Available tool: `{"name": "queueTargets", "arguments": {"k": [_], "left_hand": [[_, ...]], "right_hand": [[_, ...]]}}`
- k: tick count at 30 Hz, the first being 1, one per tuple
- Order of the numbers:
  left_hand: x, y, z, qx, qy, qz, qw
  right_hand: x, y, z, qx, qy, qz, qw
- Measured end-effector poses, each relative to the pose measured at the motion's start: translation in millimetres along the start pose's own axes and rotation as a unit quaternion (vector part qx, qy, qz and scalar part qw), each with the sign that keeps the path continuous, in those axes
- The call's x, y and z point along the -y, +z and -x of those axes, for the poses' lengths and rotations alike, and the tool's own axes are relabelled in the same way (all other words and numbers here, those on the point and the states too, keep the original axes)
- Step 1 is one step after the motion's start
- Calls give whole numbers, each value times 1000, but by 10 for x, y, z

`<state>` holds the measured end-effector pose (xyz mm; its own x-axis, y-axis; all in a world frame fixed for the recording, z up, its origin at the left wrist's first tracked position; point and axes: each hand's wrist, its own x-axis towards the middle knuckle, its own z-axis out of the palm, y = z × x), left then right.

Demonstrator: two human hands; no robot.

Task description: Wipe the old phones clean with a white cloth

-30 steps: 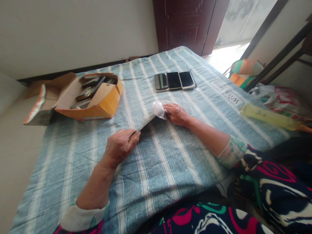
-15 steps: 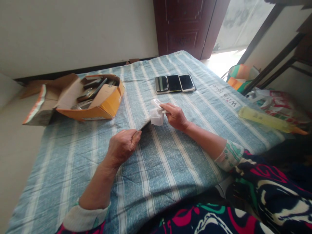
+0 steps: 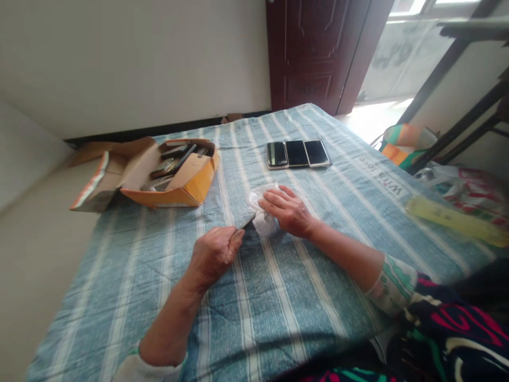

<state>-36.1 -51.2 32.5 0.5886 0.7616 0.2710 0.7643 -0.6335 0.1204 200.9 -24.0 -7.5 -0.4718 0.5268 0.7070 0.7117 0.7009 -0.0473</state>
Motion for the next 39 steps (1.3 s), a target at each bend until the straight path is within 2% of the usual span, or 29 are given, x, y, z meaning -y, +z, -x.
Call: {"name": "queueTargets", "arguments": {"k": [6, 10, 15, 18, 21, 24, 32, 35, 39], "left_hand": [[1, 3, 25, -27, 2, -3, 1000], [-23, 6, 53, -35, -19, 5, 999], [-56, 28, 78, -56, -40, -4, 998], [-71, 39, 91, -56, -27, -28, 998], [-83, 44, 105, -62, -8, -43, 997], [-89, 40, 111, -69, -1, -51, 996], [-88, 14, 101, -89, -10, -23, 996], [-86, 24, 111, -91, -10, -22, 996], [-98, 35, 120, -82, -11, -30, 996]], "right_hand": [[-93, 34, 18, -36, 42, -44, 997], [-66, 45, 25, -49, 50, -9, 998], [194, 73, -9, -57, 21, 20, 998], [409, 58, -46, -34, -18, -11, 999], [510, 17, -77, -27, -42, -20, 999], [434, -11, -77, -23, -43, -25, 999], [-6, 8, 39, -32, 41, -10, 999], [19, -21, 26, -23, 23, 10, 999], [191, -42, -31, -5, -30, 17, 999]]}}
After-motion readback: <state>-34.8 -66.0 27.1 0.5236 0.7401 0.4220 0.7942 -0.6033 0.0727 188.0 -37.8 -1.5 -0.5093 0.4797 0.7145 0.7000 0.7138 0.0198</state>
